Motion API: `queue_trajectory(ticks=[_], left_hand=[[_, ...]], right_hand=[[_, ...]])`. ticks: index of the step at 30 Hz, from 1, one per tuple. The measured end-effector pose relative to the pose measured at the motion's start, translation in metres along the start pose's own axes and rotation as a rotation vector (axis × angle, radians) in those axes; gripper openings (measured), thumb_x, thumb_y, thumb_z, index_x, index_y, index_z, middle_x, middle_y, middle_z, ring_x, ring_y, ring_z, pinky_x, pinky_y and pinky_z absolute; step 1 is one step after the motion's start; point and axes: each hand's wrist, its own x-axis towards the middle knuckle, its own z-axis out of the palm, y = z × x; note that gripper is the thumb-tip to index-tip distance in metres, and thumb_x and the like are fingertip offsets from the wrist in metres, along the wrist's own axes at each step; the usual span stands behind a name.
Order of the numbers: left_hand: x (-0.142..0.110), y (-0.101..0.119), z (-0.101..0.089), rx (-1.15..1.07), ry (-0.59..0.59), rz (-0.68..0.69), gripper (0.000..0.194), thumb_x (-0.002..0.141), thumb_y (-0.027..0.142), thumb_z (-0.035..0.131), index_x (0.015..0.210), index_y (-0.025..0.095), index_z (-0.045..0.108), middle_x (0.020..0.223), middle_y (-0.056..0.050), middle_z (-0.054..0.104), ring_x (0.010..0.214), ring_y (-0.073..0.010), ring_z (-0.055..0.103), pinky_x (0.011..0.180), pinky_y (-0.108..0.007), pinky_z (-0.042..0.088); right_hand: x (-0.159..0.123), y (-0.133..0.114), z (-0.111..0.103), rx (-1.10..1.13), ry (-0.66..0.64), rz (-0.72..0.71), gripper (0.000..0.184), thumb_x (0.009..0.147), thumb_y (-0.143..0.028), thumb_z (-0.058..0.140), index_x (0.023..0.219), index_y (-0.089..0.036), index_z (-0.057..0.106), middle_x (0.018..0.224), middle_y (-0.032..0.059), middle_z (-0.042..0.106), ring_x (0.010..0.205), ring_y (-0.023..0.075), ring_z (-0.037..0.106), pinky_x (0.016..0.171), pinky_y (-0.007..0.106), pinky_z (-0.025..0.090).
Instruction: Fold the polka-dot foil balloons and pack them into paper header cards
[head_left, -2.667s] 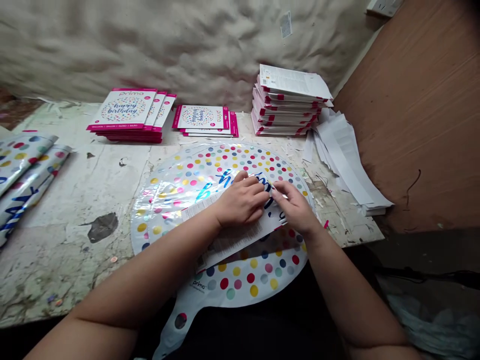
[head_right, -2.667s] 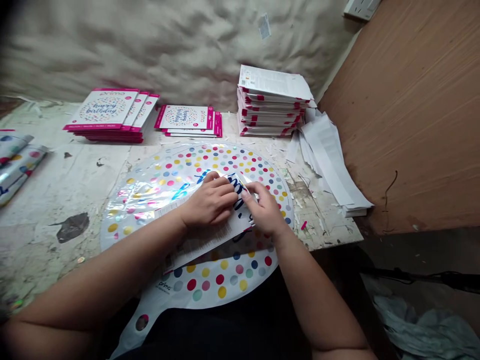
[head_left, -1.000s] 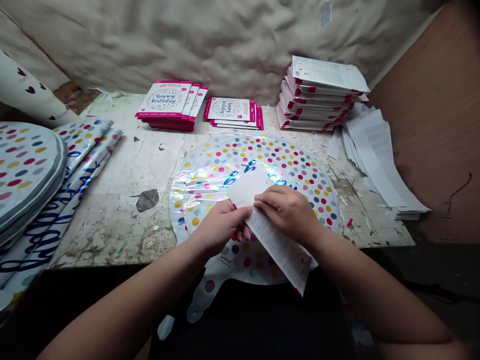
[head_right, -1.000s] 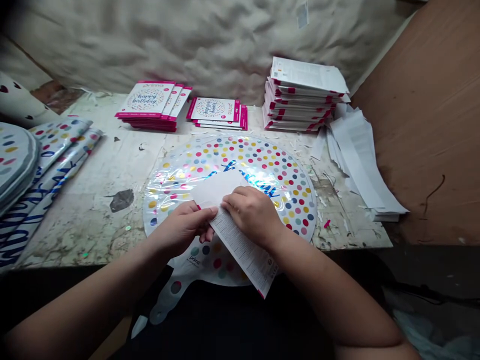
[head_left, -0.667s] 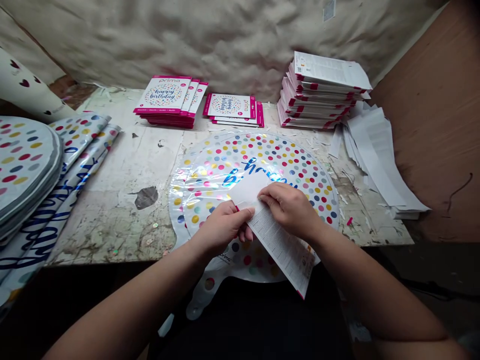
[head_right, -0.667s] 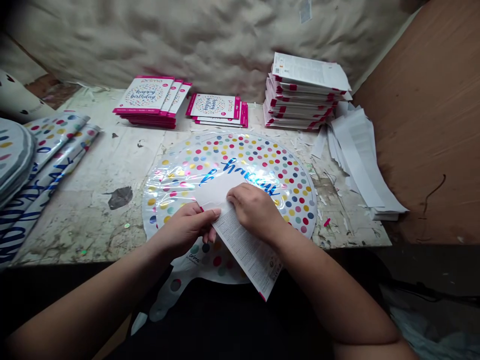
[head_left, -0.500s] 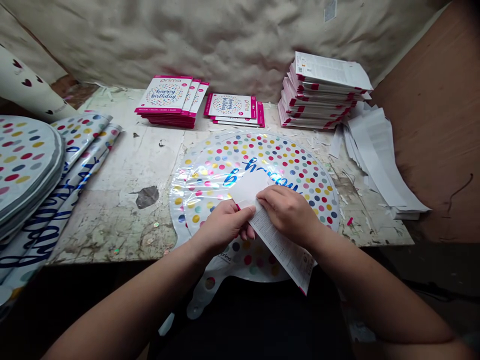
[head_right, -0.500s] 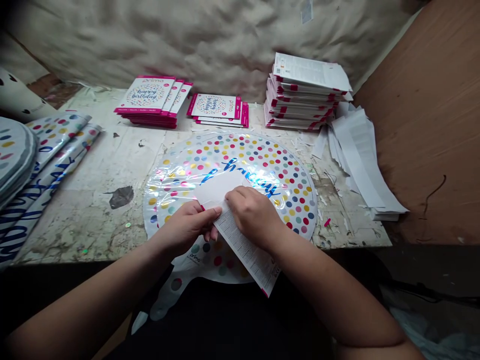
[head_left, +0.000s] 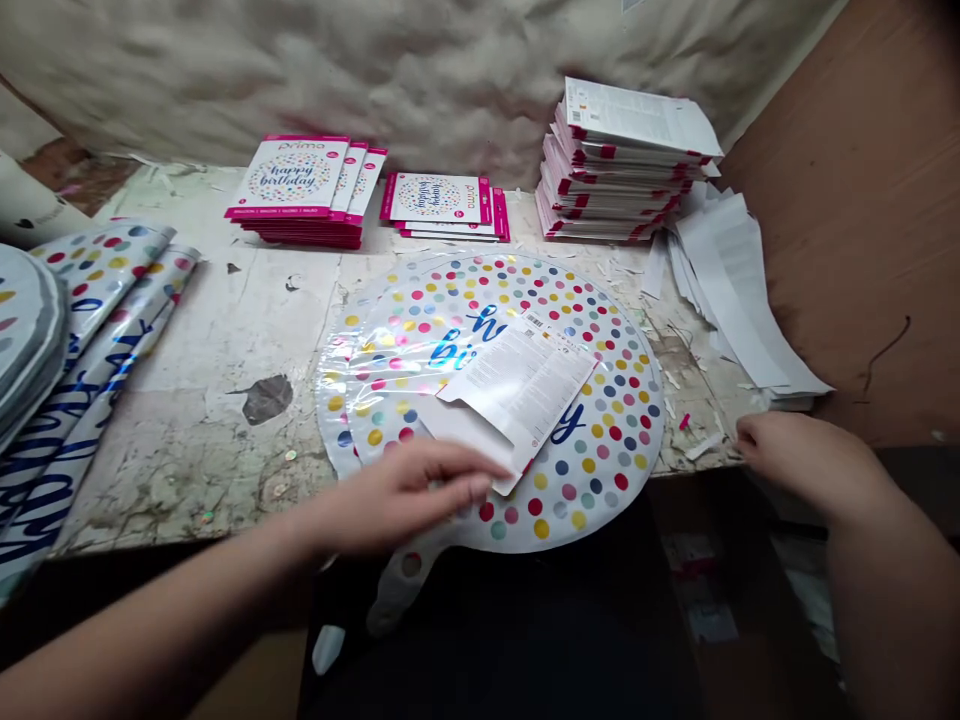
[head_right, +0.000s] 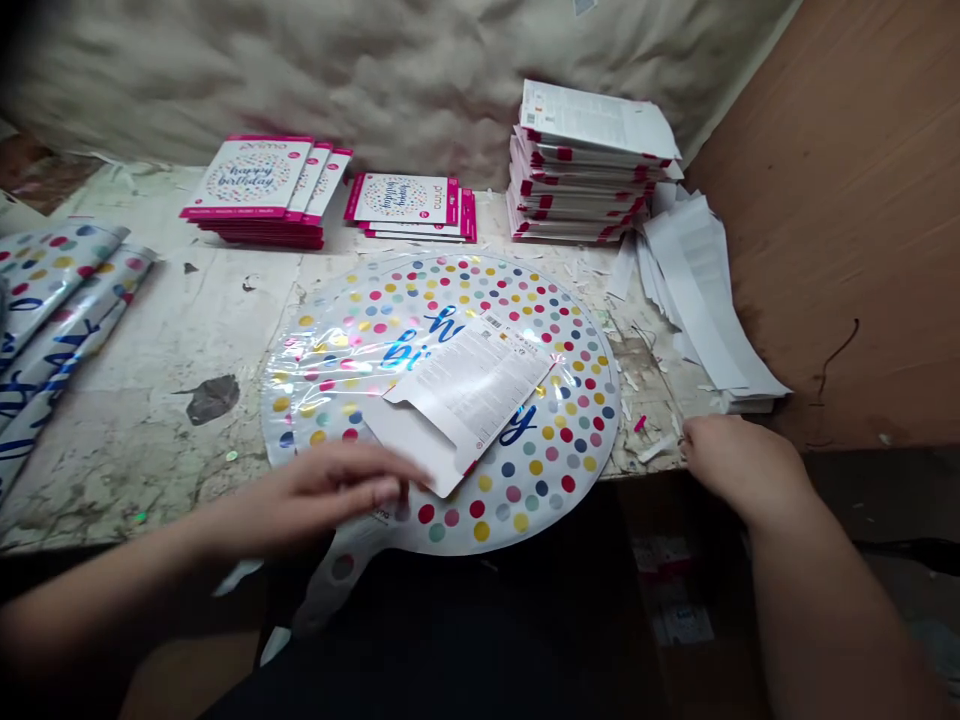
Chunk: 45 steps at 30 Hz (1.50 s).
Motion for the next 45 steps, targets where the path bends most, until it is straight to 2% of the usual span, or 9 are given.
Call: queue_trajectory(ticks=[4, 8, 10, 16, 22, 28, 31, 37, 45], left_hand=[[0.032, -0.021, -0.040, 0.802, 0.053, 0.269, 0.083, 0.071, 0.049, 0.065, 0.140, 0.017, 0.033, 0.148, -0.013, 0.026, 0.137, -0.0340, 0.020, 0.110, -0.048, 0.018], [0.048, -0.044, -0.014, 1.126, 0.089, 0.203, 0.091, 0.070, 0.059, 0.061, 0.139, 0.007, 0.033, 0.145, -0.022, 0.029, 0.134, -0.0397, 0.021, 0.106, -0.054, 0.023], [0.044, -0.053, 0.002, 1.184, 0.190, 0.267, 0.075, 0.078, 0.055, 0.055, 0.132, 0.003, 0.043, 0.138, -0.024, 0.039, 0.130, -0.0399, 0.031, 0.104, -0.053, 0.029], [0.036, -0.061, -0.005, 1.116, 0.214, 0.579, 0.035, 0.090, 0.033, 0.045, 0.118, 0.014, 0.057, 0.121, -0.013, 0.060, 0.113, -0.0278, 0.053, 0.098, -0.044, 0.040], [0.071, -0.045, -0.019, 0.884, 0.310, 0.345, 0.026, 0.088, 0.026, 0.048, 0.108, 0.016, 0.061, 0.091, -0.008, 0.064, 0.084, -0.0182, 0.059, 0.074, -0.029, 0.050], [0.070, -0.046, -0.038, 1.038, 0.606, 0.272, 0.029, 0.085, 0.025, 0.049, 0.111, 0.016, 0.060, 0.112, -0.015, 0.057, 0.105, -0.0296, 0.050, 0.091, -0.049, 0.039], [0.044, -0.039, -0.034, 0.695, 0.768, 0.073, 0.022, 0.084, 0.031, 0.051, 0.097, 0.017, 0.062, 0.097, -0.011, 0.062, 0.092, -0.0262, 0.056, 0.083, -0.045, 0.044], [0.022, -0.016, 0.015, -0.742, 0.243, -0.381, 0.027, 0.085, 0.043, 0.053, 0.095, 0.018, 0.059, 0.085, -0.005, 0.066, 0.056, -0.0116, 0.060, 0.052, -0.024, 0.048], [0.046, -0.021, 0.023, -0.978, 0.658, -0.248, 0.016, 0.077, 0.023, 0.066, 0.072, 0.015, 0.054, 0.067, -0.002, 0.063, 0.062, -0.0108, 0.062, 0.060, -0.022, 0.051]], right_hand=[[-0.005, -0.079, -0.008, 0.153, 0.414, -0.180, 0.038, 0.087, -0.030, 0.046, 0.122, -0.017, 0.054, 0.115, 0.0164, 0.061, 0.100, 0.0288, 0.060, 0.074, 0.040, 0.051], [-0.008, -0.182, 0.007, 0.361, 0.393, -0.537, 0.093, 0.068, -0.066, 0.060, 0.134, -0.004, 0.039, 0.134, 0.0216, 0.047, 0.123, 0.0346, 0.044, 0.098, 0.046, 0.043], [-0.011, -0.208, 0.025, 0.362, 0.436, -0.566, 0.089, 0.069, -0.063, 0.062, 0.130, 0.000, 0.044, 0.132, 0.0256, 0.047, 0.124, 0.0367, 0.042, 0.100, 0.048, 0.040], [-0.012, -0.198, 0.045, 0.440, 0.592, -0.633, 0.024, 0.088, -0.022, 0.047, 0.101, -0.011, 0.064, 0.111, 0.0143, 0.065, 0.109, 0.0277, 0.056, 0.091, 0.041, 0.046], [0.017, -0.192, 0.021, 0.559, 0.411, -0.392, 0.024, 0.086, -0.023, 0.051, 0.107, -0.017, 0.060, 0.102, 0.0094, 0.065, 0.095, 0.0225, 0.058, 0.082, 0.037, 0.050], [0.029, -0.191, 0.013, 0.196, 0.217, -0.602, 0.041, 0.091, -0.027, 0.042, 0.130, -0.017, 0.048, 0.140, 0.0129, 0.042, 0.129, 0.0308, 0.037, 0.100, 0.044, 0.040], [0.025, -0.198, 0.005, 0.013, 0.063, -0.557, 0.056, 0.086, -0.016, 0.043, 0.141, -0.013, 0.032, 0.143, 0.0192, 0.034, 0.125, 0.0378, 0.040, 0.082, 0.044, 0.051], [0.012, -0.212, -0.015, -0.048, 0.281, -0.616, 0.044, 0.088, -0.010, 0.035, 0.129, -0.006, 0.048, 0.126, 0.0252, 0.052, 0.093, 0.0327, 0.063, 0.063, 0.041, 0.054], [-0.001, -0.218, -0.004, 0.269, 0.702, -0.733, 0.035, 0.088, -0.008, 0.038, 0.117, -0.004, 0.059, 0.115, 0.0203, 0.062, 0.090, 0.0269, 0.060, 0.073, 0.042, 0.052]])
